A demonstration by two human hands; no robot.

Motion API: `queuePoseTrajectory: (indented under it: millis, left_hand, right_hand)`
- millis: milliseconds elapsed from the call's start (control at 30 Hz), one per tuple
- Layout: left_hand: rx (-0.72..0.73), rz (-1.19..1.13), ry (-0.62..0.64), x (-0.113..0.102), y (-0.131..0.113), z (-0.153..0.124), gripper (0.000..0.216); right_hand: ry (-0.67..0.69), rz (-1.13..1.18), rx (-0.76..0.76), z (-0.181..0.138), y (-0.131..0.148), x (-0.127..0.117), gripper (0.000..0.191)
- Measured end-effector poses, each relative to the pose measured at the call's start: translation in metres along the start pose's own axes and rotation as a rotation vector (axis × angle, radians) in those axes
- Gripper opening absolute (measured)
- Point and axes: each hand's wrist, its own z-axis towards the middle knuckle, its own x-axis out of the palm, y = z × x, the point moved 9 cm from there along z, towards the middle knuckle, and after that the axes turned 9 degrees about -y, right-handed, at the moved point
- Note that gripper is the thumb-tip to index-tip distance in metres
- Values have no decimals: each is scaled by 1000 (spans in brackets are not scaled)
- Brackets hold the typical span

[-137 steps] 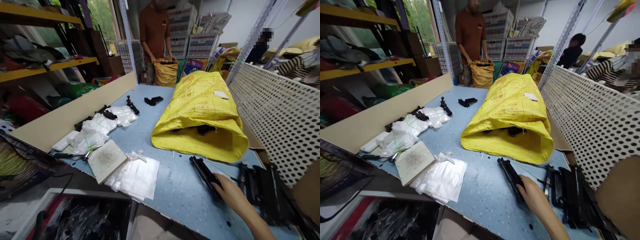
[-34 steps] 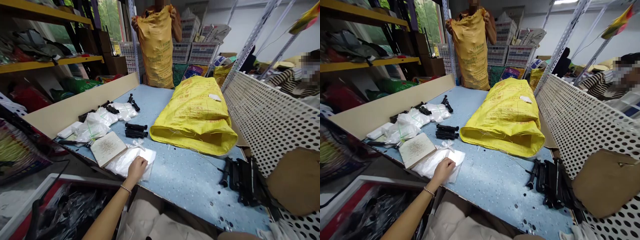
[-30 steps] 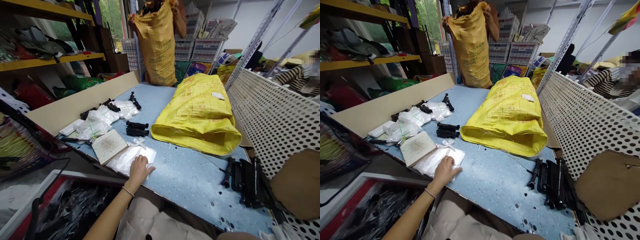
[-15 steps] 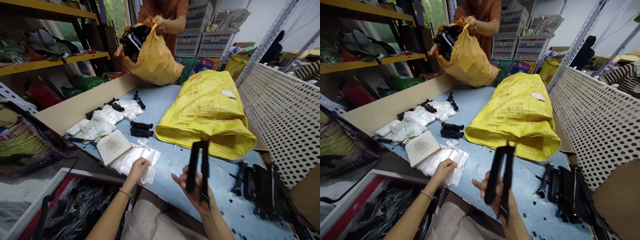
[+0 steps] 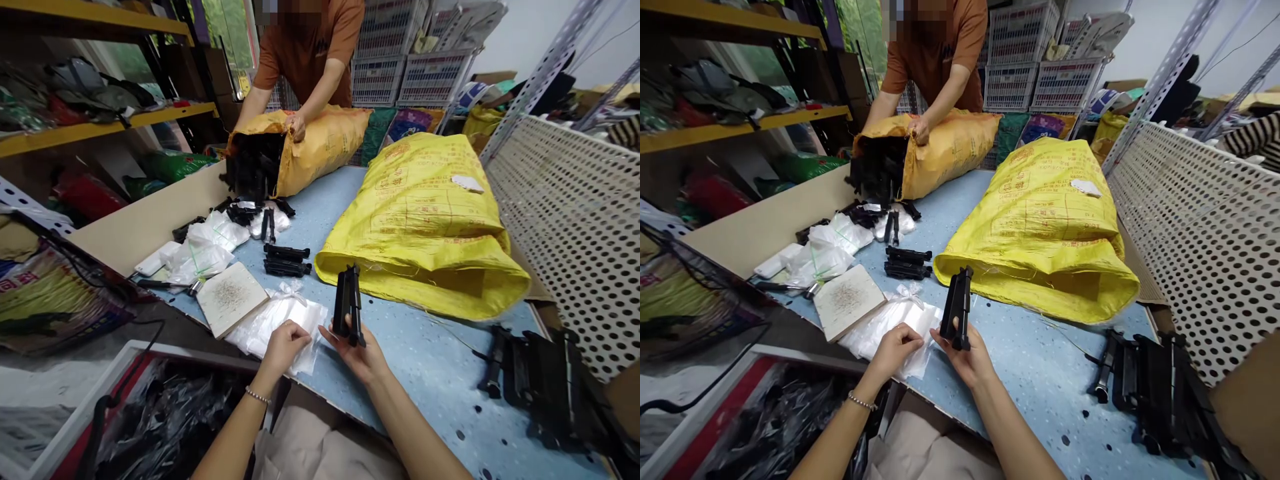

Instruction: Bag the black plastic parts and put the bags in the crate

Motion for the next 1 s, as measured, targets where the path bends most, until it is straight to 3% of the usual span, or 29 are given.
queuePoseTrajectory:
  millis: [300, 500, 667, 767, 833, 933, 1000]
  left_hand:
    - [46, 23, 22, 2, -5, 1, 23]
    - [31, 28, -24, 2, 1, 3, 16]
    - [92, 44, -85, -9, -11, -1, 12]
    - [331, 218, -140, -27, -39, -11, 19]
    - [430, 450, -101, -30, -48, -17, 28]
    - [364, 665, -21, -30, -40, -17, 35]
    - [322, 599, -3, -30, -34, -14, 41]
  right_hand:
    - [-23, -29, 38, 18, -17, -9, 20]
    - [-36, -52, 29, 21, -16, -14, 24]
    - [-83, -108, 25, 22, -24, -21, 31]
    - [-112, -126, 28, 25, -27, -22, 34]
    - [-124, -135, 22, 25, -25, -20, 34]
    - [-132, -126, 3, 15, -16, -17, 31]
    - [-101, -101, 86, -1, -19, -20, 30]
